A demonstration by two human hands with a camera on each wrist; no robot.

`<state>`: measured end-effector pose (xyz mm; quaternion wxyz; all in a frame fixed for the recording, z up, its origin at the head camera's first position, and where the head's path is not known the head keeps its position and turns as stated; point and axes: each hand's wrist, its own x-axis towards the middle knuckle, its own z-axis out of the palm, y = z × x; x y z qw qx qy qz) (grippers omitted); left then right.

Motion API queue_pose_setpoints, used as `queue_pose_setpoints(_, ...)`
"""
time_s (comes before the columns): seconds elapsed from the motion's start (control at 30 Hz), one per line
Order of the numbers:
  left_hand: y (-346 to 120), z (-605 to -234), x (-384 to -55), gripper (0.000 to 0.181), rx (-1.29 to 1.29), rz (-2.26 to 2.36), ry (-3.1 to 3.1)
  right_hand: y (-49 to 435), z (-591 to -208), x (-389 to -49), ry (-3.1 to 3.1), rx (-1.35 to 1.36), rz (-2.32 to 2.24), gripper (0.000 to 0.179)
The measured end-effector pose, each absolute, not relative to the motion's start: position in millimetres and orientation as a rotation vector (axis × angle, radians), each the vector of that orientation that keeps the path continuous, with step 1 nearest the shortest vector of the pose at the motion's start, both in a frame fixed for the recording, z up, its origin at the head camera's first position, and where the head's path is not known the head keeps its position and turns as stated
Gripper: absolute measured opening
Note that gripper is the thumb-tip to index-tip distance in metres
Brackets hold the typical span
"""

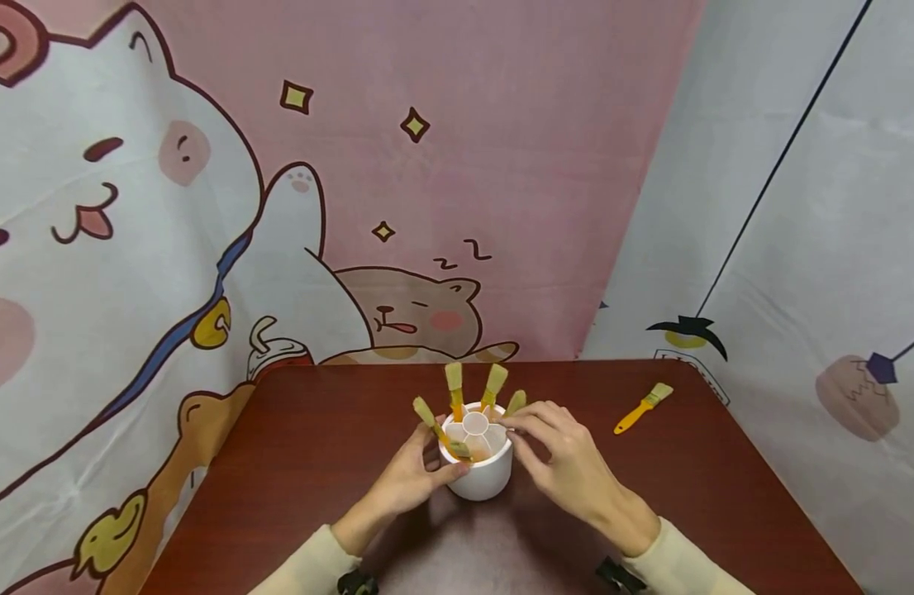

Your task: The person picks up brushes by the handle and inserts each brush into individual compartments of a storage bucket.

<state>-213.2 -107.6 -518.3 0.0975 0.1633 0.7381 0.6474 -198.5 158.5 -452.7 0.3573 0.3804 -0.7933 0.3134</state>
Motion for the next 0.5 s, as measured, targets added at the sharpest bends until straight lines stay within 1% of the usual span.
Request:
queue_pose_setpoints(0.1, -109, -519, -213, 0.092, 0.468, 1.904, 2.182, 165, -449, -200, -2.022, 0.956, 0.82, 0.037)
queue_pose_setpoints(0.3, -111, -517, -210, 0.092, 0.457, 1.877, 2.192, 178, -446, -205, -2.001, 0.896, 0.835, 0.033)
queue_pose_setpoints(0.5, -106, -515, -205, 0.09, 0.429, 1.86, 2.292, 193, -446, -214, -2.003, 0.826, 0.839, 0.034)
